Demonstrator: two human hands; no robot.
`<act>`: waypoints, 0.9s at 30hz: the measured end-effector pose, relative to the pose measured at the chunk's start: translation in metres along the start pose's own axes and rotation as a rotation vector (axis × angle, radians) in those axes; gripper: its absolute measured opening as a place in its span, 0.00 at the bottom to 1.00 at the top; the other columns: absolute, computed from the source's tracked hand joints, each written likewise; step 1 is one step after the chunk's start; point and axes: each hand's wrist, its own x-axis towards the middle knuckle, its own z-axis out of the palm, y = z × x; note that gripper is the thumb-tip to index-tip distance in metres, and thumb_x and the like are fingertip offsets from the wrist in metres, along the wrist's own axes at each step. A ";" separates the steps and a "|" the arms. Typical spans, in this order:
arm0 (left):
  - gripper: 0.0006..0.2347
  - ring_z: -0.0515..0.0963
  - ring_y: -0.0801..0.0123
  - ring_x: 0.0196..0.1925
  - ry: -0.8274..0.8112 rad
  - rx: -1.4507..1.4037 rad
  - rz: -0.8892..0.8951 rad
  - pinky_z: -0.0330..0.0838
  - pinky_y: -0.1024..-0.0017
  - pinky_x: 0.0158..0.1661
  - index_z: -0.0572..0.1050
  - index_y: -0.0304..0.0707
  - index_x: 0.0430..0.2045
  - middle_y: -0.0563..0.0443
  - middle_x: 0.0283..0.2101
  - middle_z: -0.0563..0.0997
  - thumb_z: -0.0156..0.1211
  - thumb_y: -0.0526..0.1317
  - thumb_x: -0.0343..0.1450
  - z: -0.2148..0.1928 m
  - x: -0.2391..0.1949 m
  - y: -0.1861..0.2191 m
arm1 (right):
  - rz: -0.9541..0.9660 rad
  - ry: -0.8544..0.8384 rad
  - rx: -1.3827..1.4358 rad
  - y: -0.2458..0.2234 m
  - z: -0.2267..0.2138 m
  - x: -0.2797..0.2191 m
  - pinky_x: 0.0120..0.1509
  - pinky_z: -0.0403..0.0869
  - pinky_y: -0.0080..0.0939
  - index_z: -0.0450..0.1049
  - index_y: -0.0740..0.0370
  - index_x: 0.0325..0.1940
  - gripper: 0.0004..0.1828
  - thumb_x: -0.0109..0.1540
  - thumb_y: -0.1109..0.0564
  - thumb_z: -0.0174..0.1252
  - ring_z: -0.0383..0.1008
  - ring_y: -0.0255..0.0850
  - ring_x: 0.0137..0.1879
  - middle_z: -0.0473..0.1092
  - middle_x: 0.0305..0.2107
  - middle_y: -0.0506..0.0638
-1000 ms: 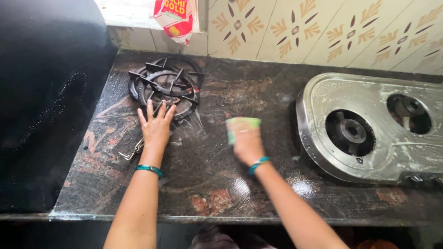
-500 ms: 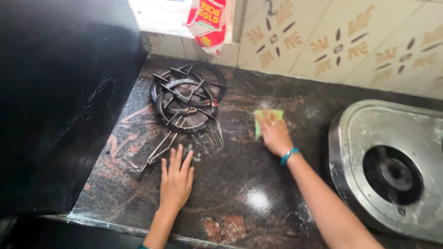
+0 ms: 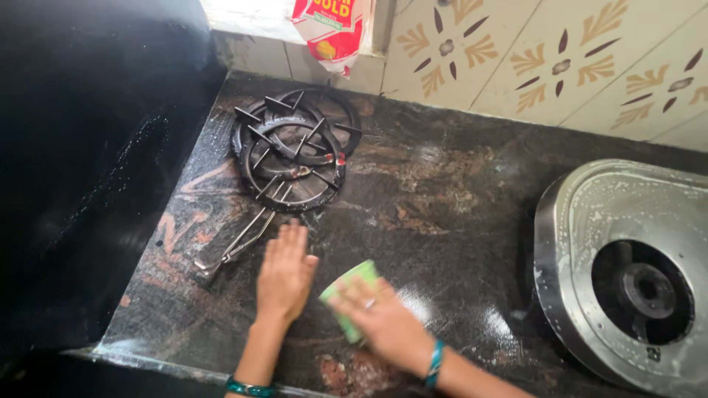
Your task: The person scrubs a three-burner gas stove and the surrounding countertop using a green sponge. They repeatedly wipe the stove surface and the adjacent black backsplash, then return to scrubbing the stove top.
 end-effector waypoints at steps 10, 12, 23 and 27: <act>0.17 0.72 0.45 0.61 -0.350 -0.477 0.255 0.65 0.55 0.61 0.71 0.32 0.56 0.38 0.61 0.75 0.51 0.44 0.76 0.005 -0.054 0.097 | 0.385 0.284 -0.553 0.222 -0.029 0.013 0.60 0.63 0.65 0.68 0.67 0.65 0.30 0.60 0.55 0.48 0.66 0.67 0.61 0.66 0.59 0.72; 0.16 0.74 0.46 0.61 -0.120 -0.343 0.207 0.66 0.57 0.61 0.73 0.32 0.54 0.38 0.59 0.77 0.49 0.43 0.77 -0.009 -0.064 0.049 | 0.343 0.219 -0.478 0.196 -0.016 0.039 0.65 0.64 0.64 0.68 0.66 0.66 0.29 0.60 0.56 0.48 0.67 0.64 0.64 0.67 0.60 0.69; 0.24 0.71 0.48 0.69 0.261 -0.329 -0.310 0.62 0.61 0.65 0.78 0.28 0.51 0.36 0.61 0.77 0.37 0.51 0.81 -0.063 -0.119 -0.101 | -0.283 -0.072 0.032 -0.072 0.060 0.016 0.74 0.64 0.58 0.68 0.53 0.69 0.28 0.62 0.59 0.51 0.68 0.52 0.70 0.69 0.62 0.55; 0.24 0.72 0.48 0.68 0.286 -0.341 -0.317 0.64 0.60 0.65 0.79 0.28 0.48 0.37 0.60 0.79 0.35 0.49 0.82 -0.071 -0.131 -0.107 | -0.083 -0.031 -0.545 0.054 0.007 -0.018 0.55 0.72 0.61 0.72 0.67 0.50 0.15 0.61 0.59 0.53 0.75 0.58 0.53 0.73 0.49 0.62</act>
